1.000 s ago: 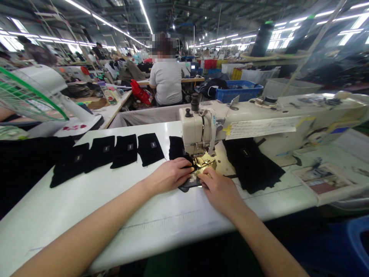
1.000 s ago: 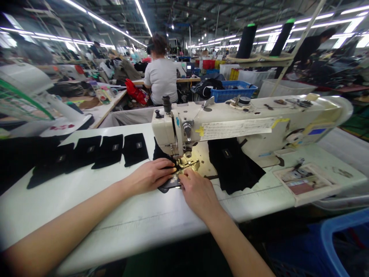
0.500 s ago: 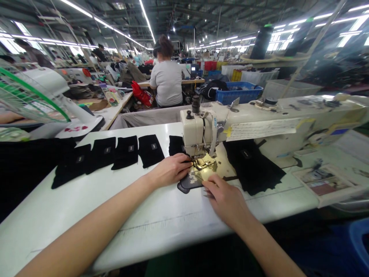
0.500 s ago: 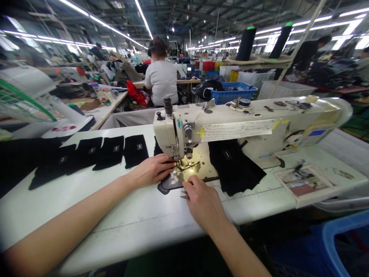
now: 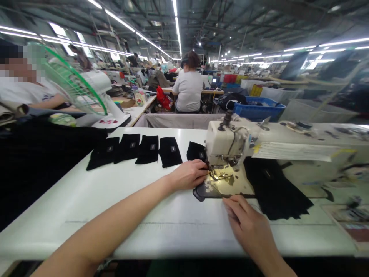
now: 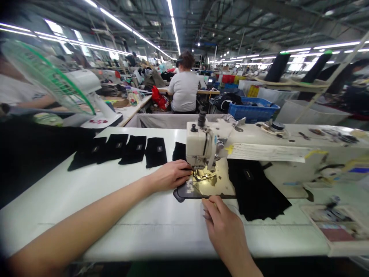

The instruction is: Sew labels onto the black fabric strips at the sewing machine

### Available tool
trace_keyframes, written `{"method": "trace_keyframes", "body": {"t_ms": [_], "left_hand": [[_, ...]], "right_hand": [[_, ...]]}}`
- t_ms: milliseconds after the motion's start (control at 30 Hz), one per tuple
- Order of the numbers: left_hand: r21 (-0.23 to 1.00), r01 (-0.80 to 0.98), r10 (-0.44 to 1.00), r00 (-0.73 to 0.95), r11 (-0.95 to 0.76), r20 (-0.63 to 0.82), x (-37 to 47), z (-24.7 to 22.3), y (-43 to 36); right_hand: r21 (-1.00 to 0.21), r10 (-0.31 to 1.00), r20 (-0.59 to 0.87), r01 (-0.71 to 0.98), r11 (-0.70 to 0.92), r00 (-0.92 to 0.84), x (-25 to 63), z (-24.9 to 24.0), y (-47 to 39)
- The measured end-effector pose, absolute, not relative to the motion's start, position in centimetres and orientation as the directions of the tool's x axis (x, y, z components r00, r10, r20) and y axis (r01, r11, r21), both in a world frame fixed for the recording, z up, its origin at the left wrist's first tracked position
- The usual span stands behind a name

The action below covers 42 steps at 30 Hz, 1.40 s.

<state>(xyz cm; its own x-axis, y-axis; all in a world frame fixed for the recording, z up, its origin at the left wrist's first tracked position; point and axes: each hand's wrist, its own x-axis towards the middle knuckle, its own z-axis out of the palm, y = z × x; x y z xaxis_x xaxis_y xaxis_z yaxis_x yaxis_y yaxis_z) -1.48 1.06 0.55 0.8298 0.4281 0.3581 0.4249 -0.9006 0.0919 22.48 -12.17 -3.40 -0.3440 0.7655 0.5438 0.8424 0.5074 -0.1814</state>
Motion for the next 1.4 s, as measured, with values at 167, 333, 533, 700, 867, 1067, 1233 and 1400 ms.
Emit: {"method": "trace_keyframes", "body": {"t_ms": [167,333,533,700,867,1067,1233,1400], "left_hand": [[0.066,0.450,0.441,0.820,-0.891,0.366,-1.4,-0.1,1.1],[0.094,0.520,0.517,0.780,-0.849,0.353,-1.3,-1.0,0.7],[0.178,0.620,0.637,0.684,-0.764,0.355,-1.3,-1.6,0.2],[0.178,0.618,0.637,0.690,-0.766,0.345,-1.3,-1.8,0.3],[0.105,0.605,0.604,0.733,-0.789,0.313,-1.3,-1.5,1.1],[0.086,0.630,0.632,0.744,-0.772,0.218,-2.1,1.1,-2.1],[0.240,0.574,0.621,0.744,-0.783,0.246,-4.4,2.0,-10.9],[0.343,0.510,0.600,0.760,-0.789,0.250,-5.6,2.2,-16.9]], "right_hand": [[-0.080,0.706,0.575,0.830,0.552,-0.414,23.2,-4.0,-12.2],[-0.029,0.696,0.564,0.831,0.555,-0.445,23.8,-4.1,-12.2],[-0.026,0.720,0.525,0.836,0.548,-0.455,24.2,-4.3,-12.3],[-0.030,0.717,0.538,0.840,0.542,-0.443,23.9,-4.2,-12.2],[-0.041,0.676,0.607,0.834,0.551,-0.417,23.1,-3.8,-12.1],[-0.148,0.714,0.608,0.834,0.532,-0.347,22.8,-3.5,-12.3],[-0.296,0.770,0.576,0.808,0.510,-0.274,22.0,-2.7,-13.4],[-0.376,0.803,0.535,0.777,0.505,-0.263,19.9,-1.9,-13.4]]}}
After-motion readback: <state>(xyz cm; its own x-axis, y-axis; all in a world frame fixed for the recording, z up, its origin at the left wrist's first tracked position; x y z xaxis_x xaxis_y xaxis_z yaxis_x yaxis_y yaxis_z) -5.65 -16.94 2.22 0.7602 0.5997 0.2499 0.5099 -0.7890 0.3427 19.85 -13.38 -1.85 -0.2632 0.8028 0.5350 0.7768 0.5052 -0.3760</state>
